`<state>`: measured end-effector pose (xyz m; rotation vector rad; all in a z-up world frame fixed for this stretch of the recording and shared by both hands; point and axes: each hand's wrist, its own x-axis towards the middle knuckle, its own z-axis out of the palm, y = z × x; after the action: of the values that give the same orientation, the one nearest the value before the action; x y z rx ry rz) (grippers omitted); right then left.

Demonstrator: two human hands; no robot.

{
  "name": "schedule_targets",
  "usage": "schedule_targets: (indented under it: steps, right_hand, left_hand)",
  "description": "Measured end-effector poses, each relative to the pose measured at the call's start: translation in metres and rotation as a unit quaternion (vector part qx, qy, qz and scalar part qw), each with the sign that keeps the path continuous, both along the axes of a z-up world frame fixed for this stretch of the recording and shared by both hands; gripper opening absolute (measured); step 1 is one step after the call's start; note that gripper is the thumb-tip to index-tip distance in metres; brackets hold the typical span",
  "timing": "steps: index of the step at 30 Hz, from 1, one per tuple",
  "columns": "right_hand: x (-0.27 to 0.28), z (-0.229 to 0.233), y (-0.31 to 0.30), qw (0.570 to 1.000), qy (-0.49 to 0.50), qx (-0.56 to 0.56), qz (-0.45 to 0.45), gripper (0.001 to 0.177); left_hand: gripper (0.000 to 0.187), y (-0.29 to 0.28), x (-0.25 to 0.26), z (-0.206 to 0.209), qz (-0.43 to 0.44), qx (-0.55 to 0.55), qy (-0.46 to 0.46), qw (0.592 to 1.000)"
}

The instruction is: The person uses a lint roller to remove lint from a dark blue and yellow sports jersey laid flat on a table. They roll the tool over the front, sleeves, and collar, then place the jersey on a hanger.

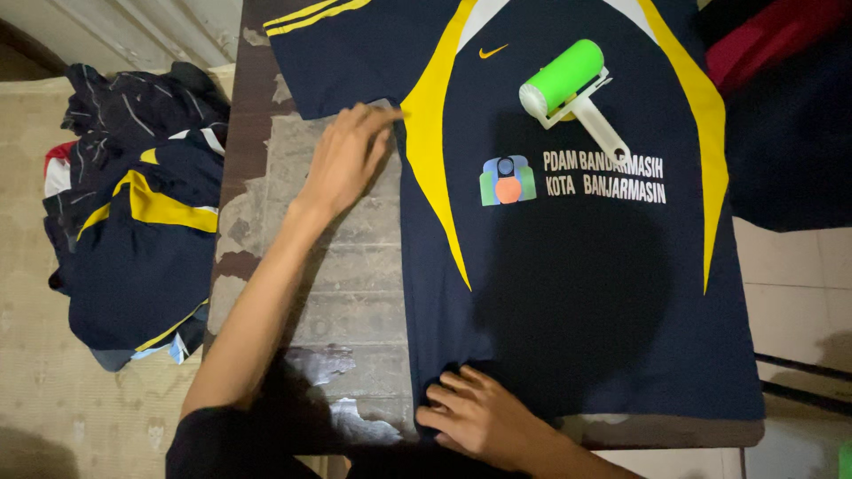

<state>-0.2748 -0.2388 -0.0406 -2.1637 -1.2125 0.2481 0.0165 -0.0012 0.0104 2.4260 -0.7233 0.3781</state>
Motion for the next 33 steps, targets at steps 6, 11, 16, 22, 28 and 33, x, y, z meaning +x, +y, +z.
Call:
schedule_targets:
  steps: [6,11,16,22,28,33]
  right_hand:
    - [0.001,-0.001,0.004,1.000,-0.003,0.008,-0.012,0.039]
    - [-0.004,0.003,0.007,0.995,-0.035,0.091,-0.018,0.021]
    - [0.000,0.006,0.010,0.997,-0.033,0.069,0.013,0.018]
    - [0.009,0.037,0.010,0.991,0.033,0.120,0.041,0.029]
    - [0.081,0.076,-0.060,0.986,0.082,0.060,-0.132,0.023]
    - [0.186,0.062,-0.138,0.882,-0.030,0.112,-0.457,0.019]
  left_hand:
    - [0.040,-0.024,0.040,-0.018,0.052,-0.056,0.013,0.997]
    - [0.040,-0.024,0.074,-0.040,0.051,-0.104,0.057,0.992]
    - [0.034,-0.020,0.072,-0.043,0.063,-0.075,0.026,0.995]
    - [0.028,-0.028,0.068,-0.039,0.097,0.000,0.015,0.995]
    - [0.030,-0.050,0.045,-0.018,0.062,-0.010,-0.070,0.996]
    - [0.034,-0.093,0.017,-0.017,-0.039,-0.064,-0.034,0.997]
